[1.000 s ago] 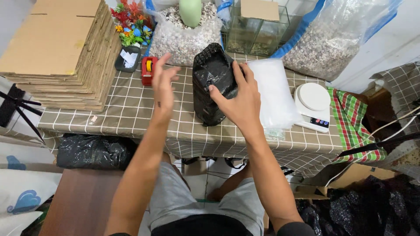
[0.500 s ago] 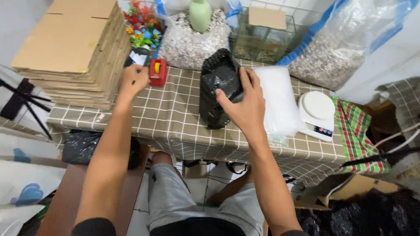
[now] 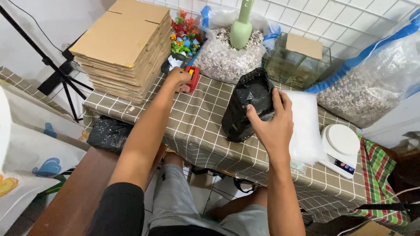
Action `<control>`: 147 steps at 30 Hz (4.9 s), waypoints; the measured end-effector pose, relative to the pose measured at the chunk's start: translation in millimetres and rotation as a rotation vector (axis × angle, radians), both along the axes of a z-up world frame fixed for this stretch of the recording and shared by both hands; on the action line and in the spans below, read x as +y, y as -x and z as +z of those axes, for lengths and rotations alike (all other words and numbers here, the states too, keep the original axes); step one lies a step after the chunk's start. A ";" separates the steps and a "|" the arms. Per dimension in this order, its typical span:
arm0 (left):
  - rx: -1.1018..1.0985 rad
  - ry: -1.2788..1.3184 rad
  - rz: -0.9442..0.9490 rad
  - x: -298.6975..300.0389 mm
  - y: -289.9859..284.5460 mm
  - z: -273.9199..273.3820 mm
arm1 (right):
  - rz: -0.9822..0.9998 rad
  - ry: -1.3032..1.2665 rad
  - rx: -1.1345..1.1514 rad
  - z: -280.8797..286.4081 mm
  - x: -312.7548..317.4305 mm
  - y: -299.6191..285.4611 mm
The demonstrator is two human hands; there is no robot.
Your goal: Wrapping a small box with bubble wrap and placing it into a shipping bag
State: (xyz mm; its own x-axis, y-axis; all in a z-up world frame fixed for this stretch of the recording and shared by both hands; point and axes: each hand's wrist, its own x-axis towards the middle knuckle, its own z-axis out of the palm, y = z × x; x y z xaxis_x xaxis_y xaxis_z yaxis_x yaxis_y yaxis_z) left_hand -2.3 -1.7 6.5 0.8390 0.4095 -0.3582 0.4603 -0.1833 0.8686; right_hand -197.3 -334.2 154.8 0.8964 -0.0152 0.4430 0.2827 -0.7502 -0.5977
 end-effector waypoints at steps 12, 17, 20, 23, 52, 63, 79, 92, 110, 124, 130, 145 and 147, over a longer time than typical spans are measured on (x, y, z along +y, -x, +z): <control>-0.127 0.215 -0.210 -4.1 74.2 16.4 | 0.008 -0.013 -0.026 -2.8 -1.7 -0.6; -0.240 0.261 -0.100 -2.5 64.8 -16.6 | 0.011 0.005 -0.045 -5.9 -2.1 -2.5; -0.229 0.320 -0.039 -4.7 62.6 -19.9 | 0.013 0.007 -0.047 -6.1 -2.6 -3.5; -0.253 0.269 -0.020 -1.4 43.8 -53.0 | 0.022 0.010 -0.032 -6.7 -4.7 -4.3; -0.680 0.243 -0.319 -121.5 201.4 144.8 | 0.020 0.003 0.038 0.5 -8.1 0.2; -0.693 0.136 -0.593 -158.9 170.2 152.8 | 0.080 0.015 0.139 12.3 -15.2 3.4; -0.661 0.284 -0.557 -159.6 159.6 130.9 | 0.120 0.044 0.193 16.4 -20.1 1.4; -0.537 0.180 -0.514 -171.9 169.9 141.9 | 0.126 0.081 0.149 16.4 -21.3 2.4; -0.516 0.148 -0.646 -162.6 187.1 173.2 | 0.102 0.071 0.177 18.3 -19.8 3.9; -0.582 -0.256 -0.659 -152.9 186.3 158.9 | 0.110 0.065 0.137 17.8 -21.9 5.6; -1.179 -0.390 -0.605 -147.4 155.7 101.8 | 0.118 0.062 0.120 17.5 -20.8 6.0; -1.387 -0.845 -0.684 -143.5 166.5 118.0 | 0.128 0.075 0.077 15.4 -26.6 0.7; -1.314 -0.684 -0.728 -142.4 180.0 125.8 | 0.128 0.081 0.068 15.4 -26.1 2.1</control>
State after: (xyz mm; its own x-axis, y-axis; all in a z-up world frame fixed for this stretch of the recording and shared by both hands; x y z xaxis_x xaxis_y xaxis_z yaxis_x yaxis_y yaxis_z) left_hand -182.3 -144.1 132.3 0.4777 -0.4076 0.7782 -0.8274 -0.5066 0.2425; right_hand -199.4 -360.3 170.3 0.9166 0.1344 0.3764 0.3400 -0.7574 -0.5574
